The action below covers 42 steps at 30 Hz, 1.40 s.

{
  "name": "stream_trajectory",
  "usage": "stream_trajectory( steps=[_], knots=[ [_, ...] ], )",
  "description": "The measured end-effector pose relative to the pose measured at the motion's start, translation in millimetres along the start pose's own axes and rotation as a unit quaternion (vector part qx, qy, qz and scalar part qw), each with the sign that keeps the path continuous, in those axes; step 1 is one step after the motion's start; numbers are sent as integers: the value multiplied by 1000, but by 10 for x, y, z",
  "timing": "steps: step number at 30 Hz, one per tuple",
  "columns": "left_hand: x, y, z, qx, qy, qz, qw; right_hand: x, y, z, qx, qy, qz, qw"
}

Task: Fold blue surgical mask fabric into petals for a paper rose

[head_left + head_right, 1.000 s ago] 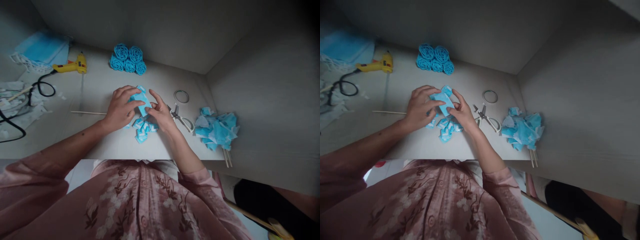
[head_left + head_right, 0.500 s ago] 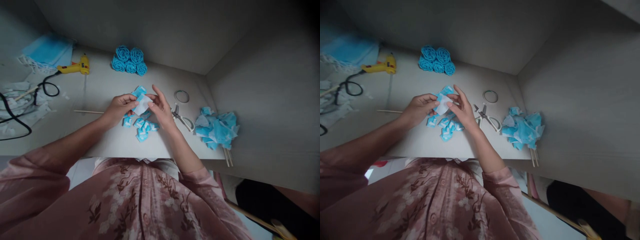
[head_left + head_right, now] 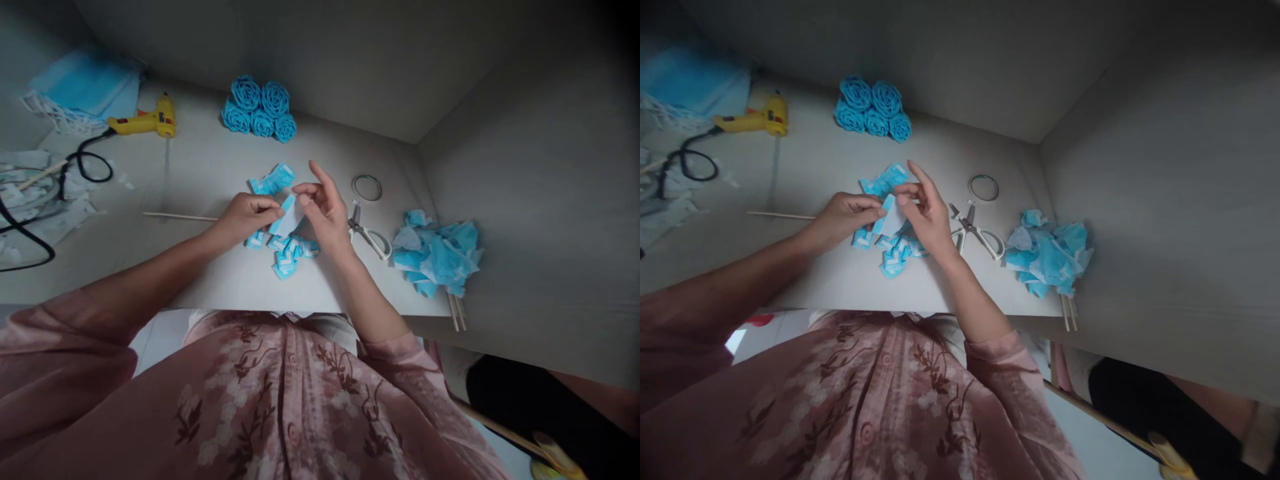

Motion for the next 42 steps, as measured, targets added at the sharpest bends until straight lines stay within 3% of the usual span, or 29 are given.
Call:
stream_trajectory(
  steps=[3, 6, 11, 16, 23, 28, 33, 36, 38, 42],
  knots=[
    [47, 43, -36, -26, -115, -33, 992, 139, -29, -99, -33, -37, -58, 997],
    [74, 68, -35, -36, -224, -70, 971, 254, -60, -112, -24, -99, -130, 986],
    [48, 72, -33, -45, -264, -79, 960, 279, -76, 7, 28, -206, -220, 953],
    [49, 56, -13, -37, -300, -90, 949, 242, -85, 99, 49, -255, -233, 937],
    [59, 39, 27, -13, -274, -98, 957, 233, -62, 57, 2, -242, -206, 948],
    [87, 76, -16, -40, -263, -89, 960, 230, -55, 33, -5, -210, -188, 960],
    [52, 88, -29, -44, -289, -88, 952, 94, -37, 34, 8, -62, -61, 996],
    [26, 73, -2, -30, -278, -91, 956, -61, -30, 102, 45, 52, 26, 997],
    [23, 62, -2, -35, -252, -88, 963, -124, -28, 129, 49, 76, 46, 995],
    [15, 51, -32, -60, -174, -78, 980, -113, -25, 108, 18, 56, 22, 998]
  ],
)
Point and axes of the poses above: each hand's wrist, its own y-axis towards the middle knuckle, its own z-axis out of the palm, x = y × z, the point moved 6 cm from there along y, towards the middle knuckle, and after that the axes turned 6 degrees about -y, right-handed, at the moved point
